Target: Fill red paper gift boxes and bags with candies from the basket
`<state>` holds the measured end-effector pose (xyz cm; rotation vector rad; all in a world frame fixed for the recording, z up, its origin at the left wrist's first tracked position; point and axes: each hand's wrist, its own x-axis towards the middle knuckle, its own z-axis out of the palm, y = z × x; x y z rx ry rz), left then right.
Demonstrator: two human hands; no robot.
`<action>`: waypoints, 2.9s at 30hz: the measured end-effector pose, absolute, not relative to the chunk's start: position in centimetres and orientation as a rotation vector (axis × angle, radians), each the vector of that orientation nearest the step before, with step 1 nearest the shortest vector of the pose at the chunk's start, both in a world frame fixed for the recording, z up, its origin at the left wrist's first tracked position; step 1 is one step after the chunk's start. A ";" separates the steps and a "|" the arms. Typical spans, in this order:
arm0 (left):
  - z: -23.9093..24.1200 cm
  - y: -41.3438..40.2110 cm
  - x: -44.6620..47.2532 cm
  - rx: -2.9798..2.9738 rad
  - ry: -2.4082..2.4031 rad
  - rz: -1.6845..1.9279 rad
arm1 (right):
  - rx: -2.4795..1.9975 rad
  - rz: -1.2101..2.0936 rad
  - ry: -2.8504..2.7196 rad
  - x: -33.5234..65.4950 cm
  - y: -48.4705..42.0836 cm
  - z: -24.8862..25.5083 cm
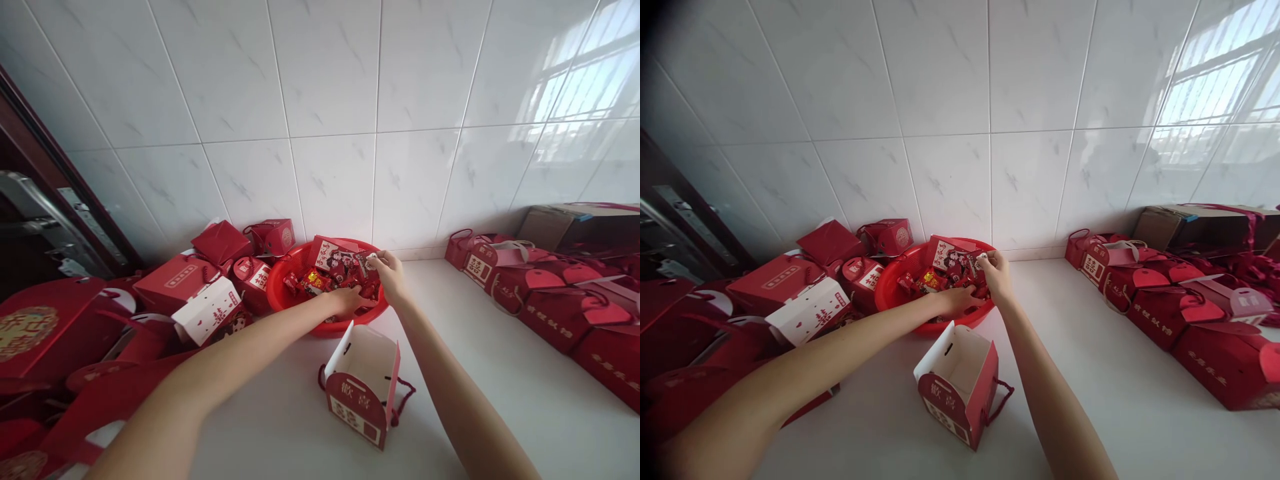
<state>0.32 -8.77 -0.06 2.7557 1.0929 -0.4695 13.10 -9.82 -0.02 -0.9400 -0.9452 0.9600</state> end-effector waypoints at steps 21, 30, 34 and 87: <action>1.6 -4.7 -3.0 1.950 1.163 0.890 | -0.871 0.933 -0.866 13.3 -9.1 -0.6; 2.1 -4.9 -3.0 1.890 1.157 1.020 | -0.865 0.972 -0.897 13.4 -9.0 -0.7; 1.8 -4.7 -3.0 1.777 1.107 0.942 | -0.870 0.960 -0.927 13.4 -8.8 -0.9; 3.2 -6.1 -2.9 1.396 0.959 1.160 | -0.738 1.096 -0.970 13.5 -10.1 0.3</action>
